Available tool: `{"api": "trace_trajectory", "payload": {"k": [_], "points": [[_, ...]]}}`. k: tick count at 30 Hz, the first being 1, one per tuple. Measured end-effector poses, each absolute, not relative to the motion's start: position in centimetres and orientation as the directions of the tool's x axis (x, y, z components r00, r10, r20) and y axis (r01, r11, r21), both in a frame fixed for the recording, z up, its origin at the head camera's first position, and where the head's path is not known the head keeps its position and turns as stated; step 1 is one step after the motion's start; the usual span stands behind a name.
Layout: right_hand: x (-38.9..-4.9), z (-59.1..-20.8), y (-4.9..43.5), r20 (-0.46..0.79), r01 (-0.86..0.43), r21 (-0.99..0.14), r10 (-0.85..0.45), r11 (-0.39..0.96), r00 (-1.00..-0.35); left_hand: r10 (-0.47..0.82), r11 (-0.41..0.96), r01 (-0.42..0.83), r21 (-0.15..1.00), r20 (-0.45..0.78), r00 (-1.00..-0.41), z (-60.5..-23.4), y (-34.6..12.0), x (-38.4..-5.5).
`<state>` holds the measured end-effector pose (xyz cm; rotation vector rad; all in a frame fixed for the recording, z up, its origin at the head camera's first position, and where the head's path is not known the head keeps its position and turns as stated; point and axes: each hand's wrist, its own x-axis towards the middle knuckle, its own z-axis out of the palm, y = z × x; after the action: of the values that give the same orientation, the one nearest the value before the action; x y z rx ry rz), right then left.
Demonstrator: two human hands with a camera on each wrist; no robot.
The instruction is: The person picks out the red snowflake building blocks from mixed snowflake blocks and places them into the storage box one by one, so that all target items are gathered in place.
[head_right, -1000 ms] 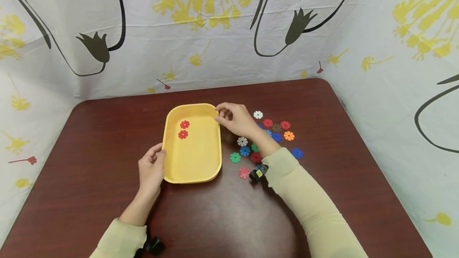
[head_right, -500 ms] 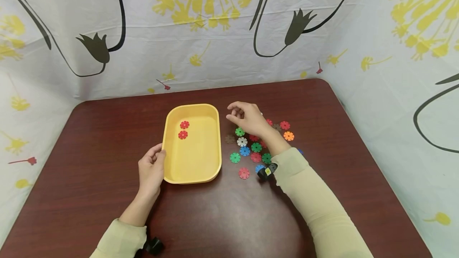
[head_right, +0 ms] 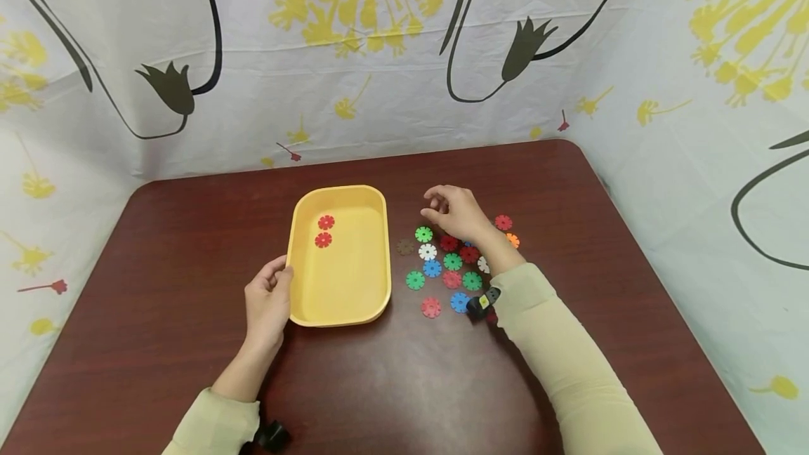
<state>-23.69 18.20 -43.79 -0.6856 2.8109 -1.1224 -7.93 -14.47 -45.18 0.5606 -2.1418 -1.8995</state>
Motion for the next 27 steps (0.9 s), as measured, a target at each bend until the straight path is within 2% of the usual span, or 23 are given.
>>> {"api": "trace_trajectory", "payload": {"k": [5, 11, 21, 27], "points": [[-23.65, -43.77, 18.78, 0.033, -0.346, -0.624, -0.419, 0.701, -0.908, -0.424, 0.088, -0.133, 0.987, -0.084, -0.902, -45.10, -14.50, -7.86], [-23.79, -44.09, 19.18, -0.013, -0.324, -0.571, -0.403, 0.755, -0.915, -0.424, 0.092, -0.141, 0.986, -0.090, -0.901, -45.05, -14.47, -7.84], [-23.55, -44.24, 19.09, -0.096, -0.209, -0.501, -0.294, 0.840, -0.951, -0.428, 0.088, -0.153, 0.984, -0.101, -0.898, -45.23, -14.49, -7.75], [-23.58, -43.73, 18.89, -0.124, -0.156, -0.496, -0.248, 0.854, -0.961, -0.420, 0.082, -0.149, 0.986, -0.101, -0.902, -44.89, -14.50, -7.78]]}}
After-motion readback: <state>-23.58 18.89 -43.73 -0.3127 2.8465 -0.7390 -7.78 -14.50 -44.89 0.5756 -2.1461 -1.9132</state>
